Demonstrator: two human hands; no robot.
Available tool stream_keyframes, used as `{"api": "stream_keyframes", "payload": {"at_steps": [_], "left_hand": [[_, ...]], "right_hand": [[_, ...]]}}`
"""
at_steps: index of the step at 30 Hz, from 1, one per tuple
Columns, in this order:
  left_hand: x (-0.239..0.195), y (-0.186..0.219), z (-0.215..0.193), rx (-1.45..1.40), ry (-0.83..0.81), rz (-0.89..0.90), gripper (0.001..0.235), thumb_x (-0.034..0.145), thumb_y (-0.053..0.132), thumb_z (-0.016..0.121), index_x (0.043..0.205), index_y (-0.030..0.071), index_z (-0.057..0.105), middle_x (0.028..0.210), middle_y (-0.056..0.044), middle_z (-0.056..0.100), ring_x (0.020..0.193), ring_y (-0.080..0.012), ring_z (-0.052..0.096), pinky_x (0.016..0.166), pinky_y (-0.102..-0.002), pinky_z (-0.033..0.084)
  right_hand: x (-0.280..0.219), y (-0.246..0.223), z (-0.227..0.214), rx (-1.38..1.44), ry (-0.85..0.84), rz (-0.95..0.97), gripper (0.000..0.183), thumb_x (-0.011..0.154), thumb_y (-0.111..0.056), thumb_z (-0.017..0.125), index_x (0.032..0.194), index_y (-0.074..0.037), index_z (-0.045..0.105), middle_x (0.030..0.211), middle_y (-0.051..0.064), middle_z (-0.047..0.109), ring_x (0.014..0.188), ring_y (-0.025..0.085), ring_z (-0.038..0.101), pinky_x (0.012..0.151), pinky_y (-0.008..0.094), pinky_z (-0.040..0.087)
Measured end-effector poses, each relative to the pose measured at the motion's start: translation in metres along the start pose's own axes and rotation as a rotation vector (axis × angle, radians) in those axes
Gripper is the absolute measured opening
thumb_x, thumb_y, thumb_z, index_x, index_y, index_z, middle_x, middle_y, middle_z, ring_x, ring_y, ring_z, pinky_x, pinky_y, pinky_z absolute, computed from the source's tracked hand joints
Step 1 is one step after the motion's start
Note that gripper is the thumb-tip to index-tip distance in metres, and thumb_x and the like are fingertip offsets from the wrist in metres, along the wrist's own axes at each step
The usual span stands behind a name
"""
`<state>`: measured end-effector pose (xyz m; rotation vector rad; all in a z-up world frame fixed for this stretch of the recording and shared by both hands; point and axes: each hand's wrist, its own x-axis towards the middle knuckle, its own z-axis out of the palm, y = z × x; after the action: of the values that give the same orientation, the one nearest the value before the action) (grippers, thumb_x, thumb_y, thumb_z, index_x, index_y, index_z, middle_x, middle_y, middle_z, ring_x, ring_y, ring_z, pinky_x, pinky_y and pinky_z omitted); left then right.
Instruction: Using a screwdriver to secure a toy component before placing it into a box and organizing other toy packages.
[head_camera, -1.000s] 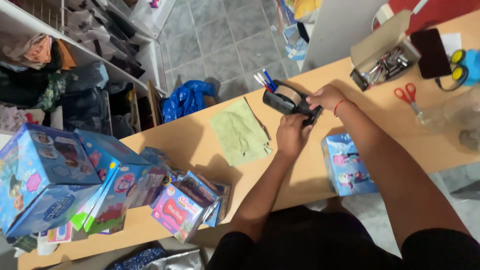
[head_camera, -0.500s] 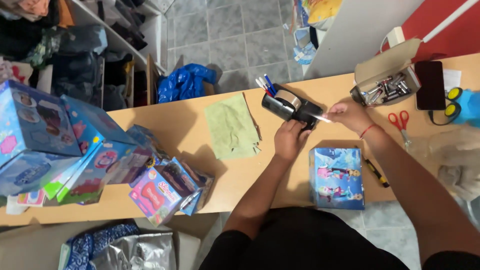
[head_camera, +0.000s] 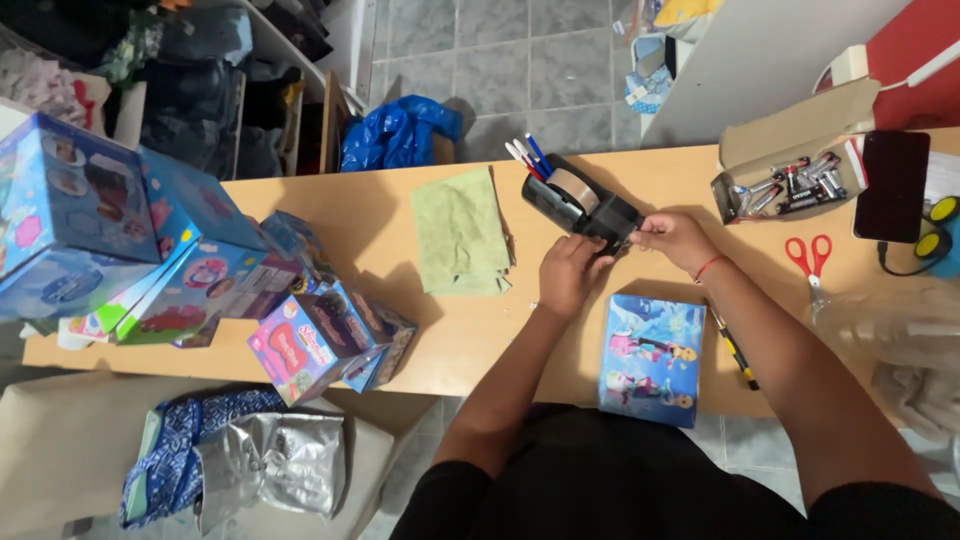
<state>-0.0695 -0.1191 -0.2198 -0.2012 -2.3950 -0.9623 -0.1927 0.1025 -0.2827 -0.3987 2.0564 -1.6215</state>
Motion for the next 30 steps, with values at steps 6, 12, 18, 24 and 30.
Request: {"api": "stream_keyframes", "payload": {"at_steps": [6, 12, 18, 24, 30], "left_hand": [[0.01, 0.01, -0.008, 0.008, -0.046, -0.015, 0.027, 0.089, 0.039, 0.079, 0.1, 0.015, 0.076, 0.095, -0.002, 0.072, 0.09, -0.0263, 0.069, 0.082, -0.034, 0.057], [0.018, 0.024, -0.021, 0.02, -0.092, -0.111, 0.03, 0.078, 0.034, 0.088, 0.102, 0.019, 0.077, 0.098, 0.003, 0.073, 0.099, -0.0231, 0.068, 0.09, -0.033, 0.056], [0.028, 0.115, -0.067, -0.4, -0.151, -0.365, 0.023, 0.093, 0.031, 0.079, 0.112, 0.018, 0.076, 0.102, -0.005, 0.073, 0.102, -0.0282, 0.069, 0.097, -0.04, 0.053], [0.046, 0.184, -0.104, -0.609, -0.663, -0.529, 0.035, 0.089, 0.039, 0.072, 0.112, 0.012, 0.072, 0.11, 0.001, 0.073, 0.105, -0.0101, 0.067, 0.098, -0.025, 0.05], [0.036, 0.196, -0.118, -0.493, -0.438, 0.021, 0.004, 0.095, 0.019, 0.072, 0.092, 0.019, 0.069, 0.089, 0.008, 0.073, 0.085, -0.0166, 0.073, 0.087, -0.032, 0.053]], "right_hand": [[0.029, 0.05, 0.005, -0.298, 0.045, -0.036, 0.022, 0.082, -0.03, 0.086, 0.089, -0.011, 0.076, 0.081, 0.008, 0.074, 0.083, 0.022, 0.067, 0.08, 0.039, 0.053], [-0.038, -0.092, -0.015, -0.493, 0.027, 0.077, 0.015, 0.08, -0.041, 0.085, 0.086, -0.027, 0.081, 0.073, -0.005, 0.076, 0.078, 0.018, 0.075, 0.073, 0.03, 0.054], [-0.15, -0.19, -0.033, -0.186, 0.052, 0.054, 0.031, 0.106, -0.027, 0.059, 0.095, -0.005, 0.078, 0.087, 0.015, 0.078, 0.093, 0.024, 0.07, 0.089, 0.045, 0.054], [-0.208, -0.248, -0.02, -0.375, -0.022, -0.039, 0.043, 0.106, -0.035, 0.046, 0.095, -0.009, 0.079, 0.084, 0.005, 0.08, 0.085, 0.016, 0.074, 0.084, 0.031, 0.051], [-0.244, -0.249, 0.0, -0.65, 0.02, -0.163, 0.045, 0.107, -0.041, 0.04, 0.093, -0.015, 0.073, 0.092, 0.003, 0.074, 0.088, 0.025, 0.07, 0.075, 0.038, 0.049]]}}
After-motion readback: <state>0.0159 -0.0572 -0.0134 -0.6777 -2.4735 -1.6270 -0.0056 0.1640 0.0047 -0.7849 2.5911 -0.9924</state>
